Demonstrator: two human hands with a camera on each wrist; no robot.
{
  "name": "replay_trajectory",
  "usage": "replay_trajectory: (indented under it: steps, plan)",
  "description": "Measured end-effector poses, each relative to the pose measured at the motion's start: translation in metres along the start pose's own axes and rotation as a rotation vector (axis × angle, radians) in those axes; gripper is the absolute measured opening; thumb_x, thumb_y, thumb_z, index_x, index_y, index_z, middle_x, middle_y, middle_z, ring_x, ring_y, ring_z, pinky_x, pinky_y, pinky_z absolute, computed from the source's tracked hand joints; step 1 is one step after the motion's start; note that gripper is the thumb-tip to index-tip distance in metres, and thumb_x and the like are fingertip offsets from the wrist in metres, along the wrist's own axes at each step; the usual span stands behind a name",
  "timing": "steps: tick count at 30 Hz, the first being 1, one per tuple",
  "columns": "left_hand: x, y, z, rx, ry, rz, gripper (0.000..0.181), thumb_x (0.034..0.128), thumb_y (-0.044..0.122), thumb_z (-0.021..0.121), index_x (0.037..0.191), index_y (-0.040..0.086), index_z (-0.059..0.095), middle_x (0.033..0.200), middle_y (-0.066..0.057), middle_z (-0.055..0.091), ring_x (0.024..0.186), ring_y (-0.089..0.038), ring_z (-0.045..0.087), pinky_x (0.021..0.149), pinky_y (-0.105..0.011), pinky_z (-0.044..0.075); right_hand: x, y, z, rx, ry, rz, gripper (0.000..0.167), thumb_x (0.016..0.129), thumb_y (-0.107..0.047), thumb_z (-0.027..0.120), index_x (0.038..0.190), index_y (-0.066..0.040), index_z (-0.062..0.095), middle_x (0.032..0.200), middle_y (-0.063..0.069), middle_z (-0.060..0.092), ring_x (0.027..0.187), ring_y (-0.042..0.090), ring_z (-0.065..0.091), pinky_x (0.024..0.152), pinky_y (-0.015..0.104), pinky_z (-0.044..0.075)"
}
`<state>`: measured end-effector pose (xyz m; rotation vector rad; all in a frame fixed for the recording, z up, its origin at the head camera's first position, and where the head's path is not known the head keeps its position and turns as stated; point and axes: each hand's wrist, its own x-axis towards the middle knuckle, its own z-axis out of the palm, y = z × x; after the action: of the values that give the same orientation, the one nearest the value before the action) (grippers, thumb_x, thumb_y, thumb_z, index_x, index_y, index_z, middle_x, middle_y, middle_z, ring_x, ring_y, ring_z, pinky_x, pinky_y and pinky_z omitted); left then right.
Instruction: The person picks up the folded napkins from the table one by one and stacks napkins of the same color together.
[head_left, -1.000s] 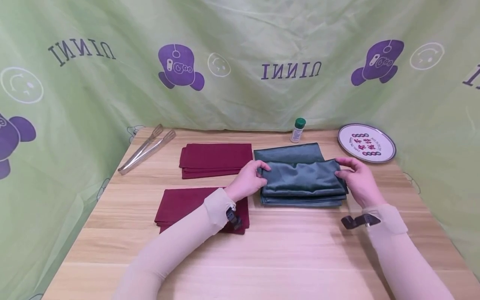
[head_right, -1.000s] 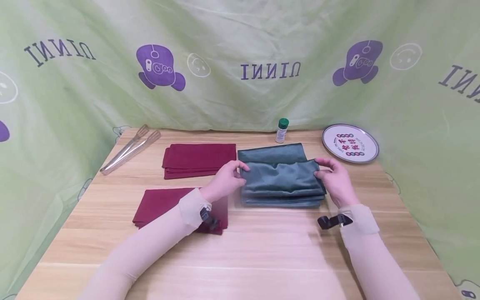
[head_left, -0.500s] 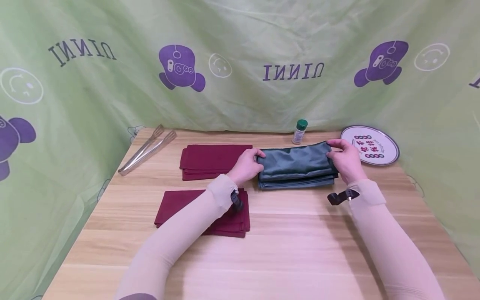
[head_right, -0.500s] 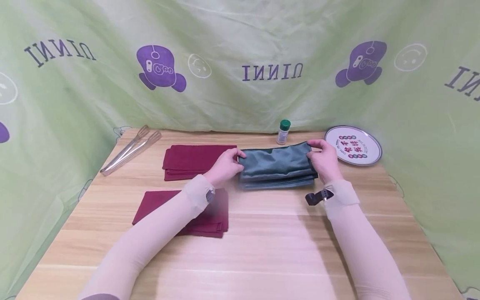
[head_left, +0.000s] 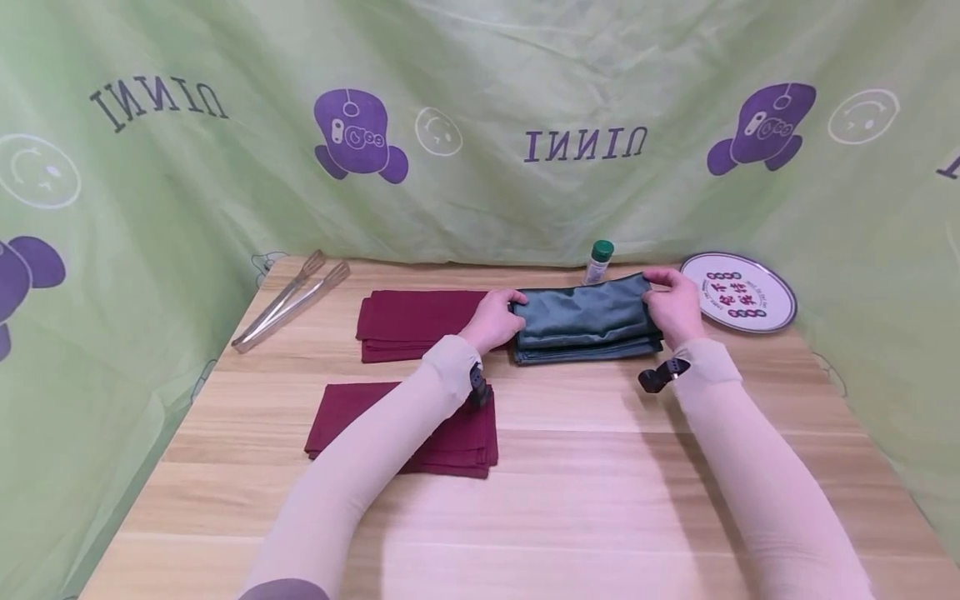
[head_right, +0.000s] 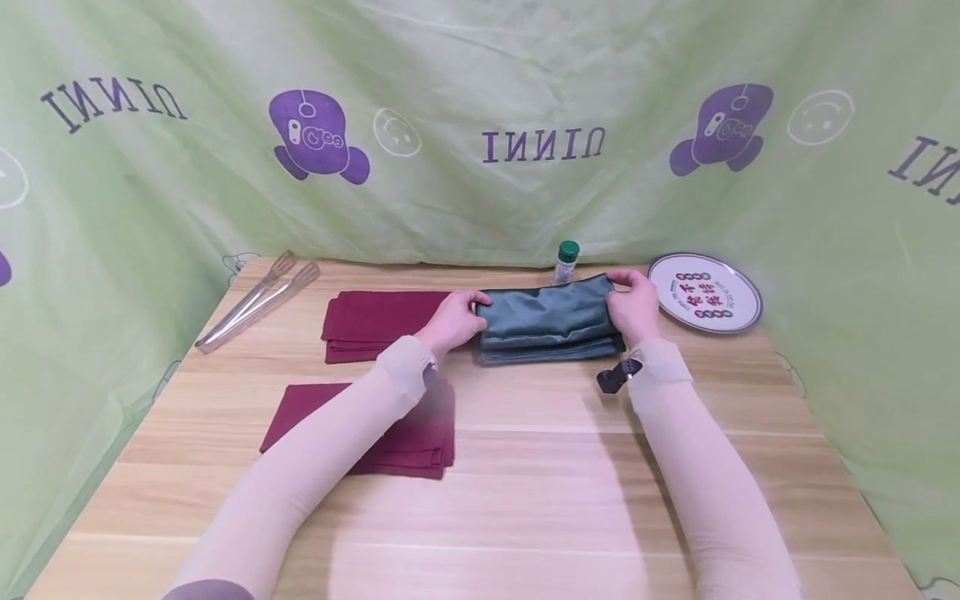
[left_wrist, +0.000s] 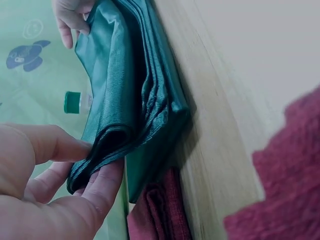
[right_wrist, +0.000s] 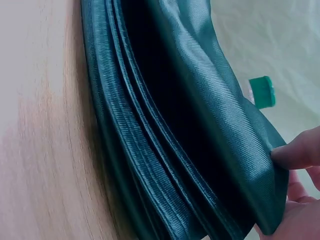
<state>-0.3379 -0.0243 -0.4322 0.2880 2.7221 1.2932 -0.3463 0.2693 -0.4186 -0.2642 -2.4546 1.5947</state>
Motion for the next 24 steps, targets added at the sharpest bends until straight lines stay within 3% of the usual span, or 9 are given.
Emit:
replay_trajectory:
  steps: [6,12,15,18,21,24]
  plan:
    - [-0.005,-0.002,-0.001,0.017,-0.048,-0.023,0.039,0.0904,0.01,0.063,0.129,0.011,0.06,0.135,-0.012,0.048,0.113,-0.024,0.046,0.093,-0.034,0.043,0.004,0.007,0.01,-0.027,0.026,0.021,0.043,0.085,0.007,0.054,0.127,0.0,0.059,0.127,0.014,0.054,0.103,0.019,0.05,0.081,0.023,0.038]
    - [-0.016,-0.007,-0.007,-0.012,-0.079,0.035,0.039,0.0915,0.01,0.061,0.131,0.009,0.058,0.128,-0.012,0.049,0.094,-0.023,0.052,0.076,-0.03,0.045,0.004,0.013,0.008,-0.079,0.044,0.028,0.044,0.085,0.003,0.054,0.128,0.0,0.06,0.126,0.016,0.056,0.108,0.023,0.051,0.082,0.022,0.038]
    - [-0.03,-0.012,-0.015,-0.062,-0.102,0.042,0.037,0.0912,0.01,0.061,0.128,0.009,0.059,0.125,-0.012,0.051,0.09,-0.021,0.056,0.073,-0.03,0.047,0.002,0.014,0.004,-0.09,0.031,0.044,0.043,0.086,0.002,0.054,0.129,0.0,0.059,0.127,0.017,0.056,0.109,0.025,0.051,0.083,0.023,0.037]
    - [-0.048,-0.018,-0.026,-0.08,-0.124,0.069,0.034,0.092,0.013,0.063,0.126,0.007,0.061,0.124,-0.011,0.054,0.093,-0.019,0.06,0.078,-0.031,0.05,-0.002,0.011,0.0,-0.093,0.021,0.054,0.041,0.088,-0.001,0.054,0.129,0.001,0.059,0.127,0.018,0.056,0.111,0.026,0.05,0.084,0.024,0.037]
    - [-0.064,-0.023,-0.037,-0.073,-0.129,0.129,0.031,0.093,0.017,0.065,0.122,0.005,0.063,0.12,-0.008,0.058,0.099,-0.018,0.061,0.086,-0.032,0.049,-0.008,0.009,-0.004,-0.094,0.012,0.051,0.039,0.089,-0.003,0.055,0.128,0.002,0.058,0.126,0.019,0.057,0.112,0.026,0.049,0.085,0.026,0.038]
    - [-0.08,-0.03,-0.048,-0.094,-0.128,0.175,0.029,0.0937,0.017,0.064,0.119,0.004,0.064,0.117,-0.007,0.06,0.099,-0.019,0.061,0.087,-0.034,0.049,-0.015,0.008,-0.005,-0.098,-0.016,0.041,0.038,0.091,-0.005,0.056,0.128,0.003,0.057,0.125,0.019,0.056,0.108,0.024,0.051,0.084,0.027,0.04]
